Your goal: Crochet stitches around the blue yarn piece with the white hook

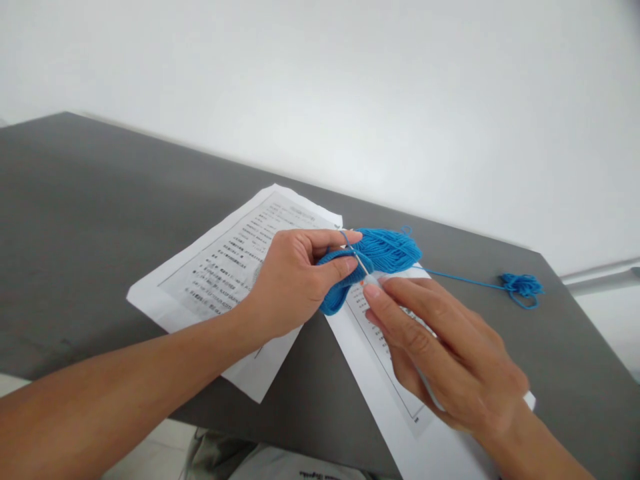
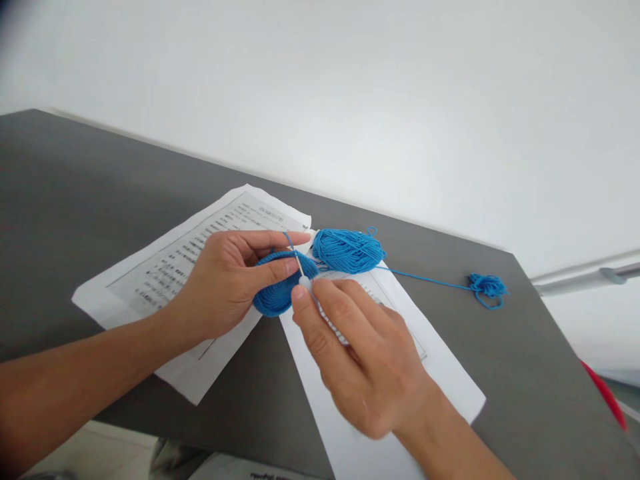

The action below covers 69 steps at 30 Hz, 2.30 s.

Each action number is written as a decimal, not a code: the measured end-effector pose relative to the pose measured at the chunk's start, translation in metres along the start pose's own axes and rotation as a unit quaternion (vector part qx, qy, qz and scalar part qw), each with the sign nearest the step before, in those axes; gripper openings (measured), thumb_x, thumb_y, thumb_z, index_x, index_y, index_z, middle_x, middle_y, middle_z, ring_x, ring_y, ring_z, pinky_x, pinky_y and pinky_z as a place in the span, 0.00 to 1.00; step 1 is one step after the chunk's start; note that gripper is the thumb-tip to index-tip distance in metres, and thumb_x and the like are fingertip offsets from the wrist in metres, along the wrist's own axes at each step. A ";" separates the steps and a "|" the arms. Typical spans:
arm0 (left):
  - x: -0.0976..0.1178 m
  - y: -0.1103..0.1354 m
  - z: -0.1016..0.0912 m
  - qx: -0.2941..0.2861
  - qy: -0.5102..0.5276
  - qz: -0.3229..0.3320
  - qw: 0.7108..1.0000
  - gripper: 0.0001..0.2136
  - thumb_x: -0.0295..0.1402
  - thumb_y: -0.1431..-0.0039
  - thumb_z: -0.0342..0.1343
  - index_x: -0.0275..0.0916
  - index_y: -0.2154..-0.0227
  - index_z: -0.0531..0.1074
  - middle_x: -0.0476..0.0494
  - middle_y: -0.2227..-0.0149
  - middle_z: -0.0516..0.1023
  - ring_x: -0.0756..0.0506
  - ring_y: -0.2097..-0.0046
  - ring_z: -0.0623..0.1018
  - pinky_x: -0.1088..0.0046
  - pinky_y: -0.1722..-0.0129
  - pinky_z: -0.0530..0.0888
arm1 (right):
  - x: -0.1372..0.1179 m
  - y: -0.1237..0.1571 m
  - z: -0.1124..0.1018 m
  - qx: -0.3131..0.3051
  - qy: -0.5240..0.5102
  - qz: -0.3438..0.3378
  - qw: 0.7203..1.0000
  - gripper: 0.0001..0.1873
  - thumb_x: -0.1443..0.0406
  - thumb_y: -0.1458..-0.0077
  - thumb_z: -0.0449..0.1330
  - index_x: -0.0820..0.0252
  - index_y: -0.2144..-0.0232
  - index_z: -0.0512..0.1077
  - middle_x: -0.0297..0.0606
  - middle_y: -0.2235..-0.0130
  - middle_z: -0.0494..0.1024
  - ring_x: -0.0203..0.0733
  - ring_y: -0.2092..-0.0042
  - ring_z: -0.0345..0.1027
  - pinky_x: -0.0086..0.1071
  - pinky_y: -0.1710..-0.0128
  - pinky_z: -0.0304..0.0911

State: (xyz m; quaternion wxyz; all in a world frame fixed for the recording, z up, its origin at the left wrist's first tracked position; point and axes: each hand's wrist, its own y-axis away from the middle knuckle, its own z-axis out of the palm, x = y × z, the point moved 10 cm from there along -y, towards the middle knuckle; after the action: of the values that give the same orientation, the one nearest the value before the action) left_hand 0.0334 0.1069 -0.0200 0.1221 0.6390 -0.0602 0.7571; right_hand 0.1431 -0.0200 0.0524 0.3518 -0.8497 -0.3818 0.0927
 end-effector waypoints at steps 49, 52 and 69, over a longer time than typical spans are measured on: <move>-0.012 0.003 0.008 -0.018 0.005 -0.013 1.000 0.08 0.31 0.48 0.74 0.40 0.63 0.88 0.46 0.64 0.89 0.45 0.62 0.83 0.69 0.59 0.77 | 0.074 0.030 0.026 0.150 -0.371 0.353 0.845 0.10 0.67 0.30 0.64 0.52 0.52 0.86 0.32 0.70 0.86 0.36 0.73 0.79 0.32 0.71 0.77; -0.008 0.003 0.004 -0.005 -0.027 0.000 1.000 0.12 0.31 0.49 0.74 0.40 0.60 0.89 0.46 0.62 0.89 0.43 0.59 0.84 0.67 0.55 0.78 | 0.074 0.032 0.028 0.154 -0.373 0.364 0.839 0.10 0.67 0.30 0.65 0.52 0.52 0.86 0.31 0.71 0.85 0.36 0.73 0.80 0.31 0.71 0.78; 0.003 0.004 0.005 -0.011 -0.021 0.043 0.999 0.17 0.31 0.44 0.73 0.38 0.51 0.87 0.51 0.67 0.86 0.50 0.65 0.80 0.72 0.59 0.75 | 0.067 0.033 0.022 0.176 -0.379 0.358 0.835 0.11 0.68 0.30 0.65 0.51 0.51 0.85 0.33 0.68 0.86 0.37 0.71 0.81 0.32 0.70 0.80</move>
State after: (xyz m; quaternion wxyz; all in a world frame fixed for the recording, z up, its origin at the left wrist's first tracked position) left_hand 0.0368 0.1026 -0.0159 0.0951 0.6501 -0.0989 0.7473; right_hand 0.1992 0.0237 0.0215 0.2653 -0.7493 -0.1312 0.5925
